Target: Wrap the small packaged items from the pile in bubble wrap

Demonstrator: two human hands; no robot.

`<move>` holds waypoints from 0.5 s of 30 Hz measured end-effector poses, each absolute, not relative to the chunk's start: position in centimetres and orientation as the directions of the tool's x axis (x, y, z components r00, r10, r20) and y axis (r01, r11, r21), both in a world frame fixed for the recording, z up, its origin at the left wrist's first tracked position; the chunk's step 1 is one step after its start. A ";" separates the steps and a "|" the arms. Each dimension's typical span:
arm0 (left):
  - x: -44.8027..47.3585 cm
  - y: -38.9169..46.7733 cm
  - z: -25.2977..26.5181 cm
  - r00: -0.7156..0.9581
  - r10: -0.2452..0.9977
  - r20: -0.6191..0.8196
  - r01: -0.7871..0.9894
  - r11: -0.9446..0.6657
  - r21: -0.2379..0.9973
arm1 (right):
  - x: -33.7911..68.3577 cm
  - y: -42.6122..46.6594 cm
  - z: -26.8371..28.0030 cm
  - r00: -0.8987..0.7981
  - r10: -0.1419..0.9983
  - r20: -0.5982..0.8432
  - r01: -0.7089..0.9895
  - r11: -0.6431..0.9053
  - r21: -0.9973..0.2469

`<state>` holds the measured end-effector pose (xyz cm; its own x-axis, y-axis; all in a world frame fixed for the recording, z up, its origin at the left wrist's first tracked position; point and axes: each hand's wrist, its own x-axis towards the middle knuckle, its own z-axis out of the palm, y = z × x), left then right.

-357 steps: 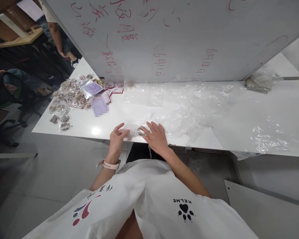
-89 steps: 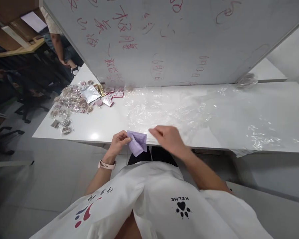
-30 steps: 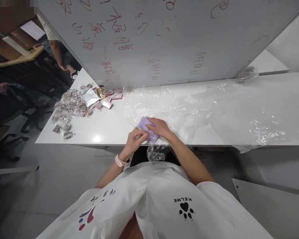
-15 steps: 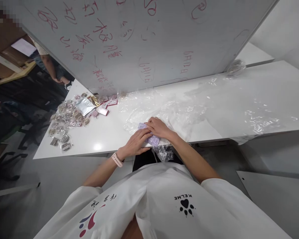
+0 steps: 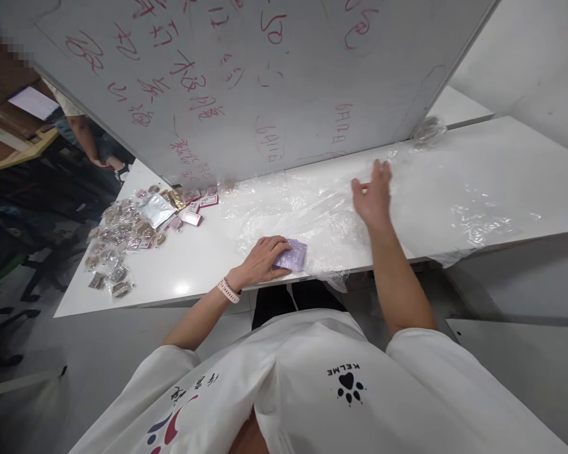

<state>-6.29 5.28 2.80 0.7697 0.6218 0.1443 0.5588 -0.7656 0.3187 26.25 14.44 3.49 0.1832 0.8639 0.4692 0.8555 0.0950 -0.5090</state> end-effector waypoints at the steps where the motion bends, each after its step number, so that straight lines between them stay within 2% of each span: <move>1: -6.1 5.1 3.0 0.758 0.638 0.134 0.580 -0.754 0.307 | 27.1 13.7 4.5 0.275 0.828 0.488 0.848 0.031 -0.530; 3: -5.5 4.3 3.4 0.727 0.677 0.114 0.634 -0.726 0.268 | 27.3 11.0 6.8 0.353 0.779 0.519 0.826 0.002 -0.564; 6: -4.4 2.9 3.9 0.692 0.718 0.070 0.697 -0.691 0.190 | 24.5 5.4 9.7 0.203 0.741 0.640 0.834 0.212 -0.510; 8: -3.8 2.2 4.3 0.686 0.726 0.043 0.715 -0.684 0.142 | 21.6 2.3 10.4 0.095 0.743 0.663 0.824 0.315 -0.471; 11: -3.2 1.6 4.8 0.686 0.728 0.014 0.724 -0.684 0.096 | 17.8 -0.6 9.2 -0.119 0.812 0.571 0.782 0.431 -0.450; 15: -3.4 1.7 5.6 0.694 0.716 -0.073 0.719 -0.685 0.117 | 15.6 -1.9 5.8 -0.447 0.830 0.332 0.705 0.556 -0.440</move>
